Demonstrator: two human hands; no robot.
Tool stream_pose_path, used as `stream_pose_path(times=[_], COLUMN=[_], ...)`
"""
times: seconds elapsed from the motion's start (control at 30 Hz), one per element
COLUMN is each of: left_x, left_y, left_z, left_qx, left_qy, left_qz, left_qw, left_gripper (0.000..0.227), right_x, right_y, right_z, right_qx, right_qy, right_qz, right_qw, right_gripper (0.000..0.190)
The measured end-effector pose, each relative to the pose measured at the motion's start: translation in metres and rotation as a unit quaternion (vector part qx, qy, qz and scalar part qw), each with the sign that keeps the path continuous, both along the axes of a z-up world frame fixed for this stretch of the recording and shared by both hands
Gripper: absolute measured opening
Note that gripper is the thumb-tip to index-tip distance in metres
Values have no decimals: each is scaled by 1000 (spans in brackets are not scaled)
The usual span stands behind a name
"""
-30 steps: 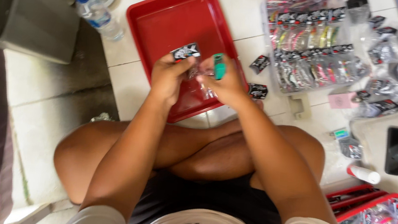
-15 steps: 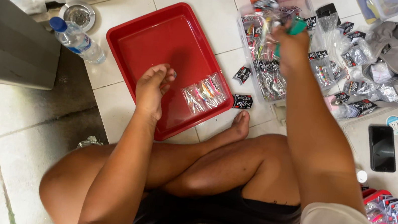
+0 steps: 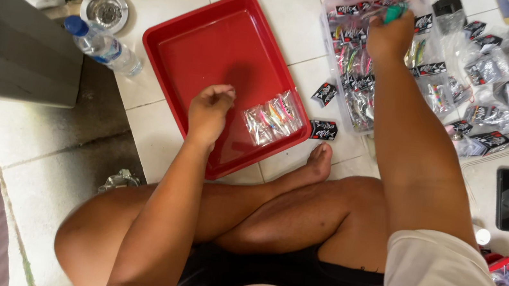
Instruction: The person places artificial fishing lures into small plastic bags, seals them using a green stapler, and organizes them on a tray.
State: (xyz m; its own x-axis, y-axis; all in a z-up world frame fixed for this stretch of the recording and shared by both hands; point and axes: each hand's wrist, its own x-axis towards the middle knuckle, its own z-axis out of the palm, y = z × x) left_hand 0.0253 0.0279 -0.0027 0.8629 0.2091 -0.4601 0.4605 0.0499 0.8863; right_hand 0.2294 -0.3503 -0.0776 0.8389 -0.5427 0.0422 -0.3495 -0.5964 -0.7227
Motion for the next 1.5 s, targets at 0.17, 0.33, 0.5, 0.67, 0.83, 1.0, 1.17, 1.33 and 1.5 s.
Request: stream_pose_path(times=[0.17, 0.33, 0.5, 0.67, 0.83, 1.0, 1.17, 1.33, 1.5], left_x=[-3, -13, -27, -28, -23, -25, -30, -45, -39], left_y=[-11, -27, -31, -32, -21, -11, 0, 10, 7], left_z=[-45, -92, -111, -146, -128, -110, -91, -64, -92], left_qx=[192, 379, 540, 590, 529, 329, 237, 219, 472], left_qy=[-58, -74, -176, -241, -246, -271, -108, -114, 25], left_qz=[-177, -347, -461, -417, -391, -201, -110, -39, -271], left_qw=[964, 855, 682, 648, 712, 882, 959, 968, 839], left_gripper=[23, 27, 27, 22, 19, 16, 12, 15, 21], right_x=[-82, -150, -174, -171, -167, -172, -198, -248, -289], right_y=[58, 55, 34, 43, 44, 50, 68, 97, 87], right_z=[69, 47, -4, 2, 26, 85, 124, 125, 123], right_qx=[-86, -343, -423, -404, -350, -150, -94, -11, -117], right_qy=[91, 223, 227, 227, 239, 160, 39, -15, -3], right_qz=[289, 540, 573, 546, 524, 441, 396, 303, 333], right_qw=[949, 736, 664, 698, 739, 870, 913, 953, 936], right_gripper=[23, 34, 59, 47, 50, 43, 39, 39, 37])
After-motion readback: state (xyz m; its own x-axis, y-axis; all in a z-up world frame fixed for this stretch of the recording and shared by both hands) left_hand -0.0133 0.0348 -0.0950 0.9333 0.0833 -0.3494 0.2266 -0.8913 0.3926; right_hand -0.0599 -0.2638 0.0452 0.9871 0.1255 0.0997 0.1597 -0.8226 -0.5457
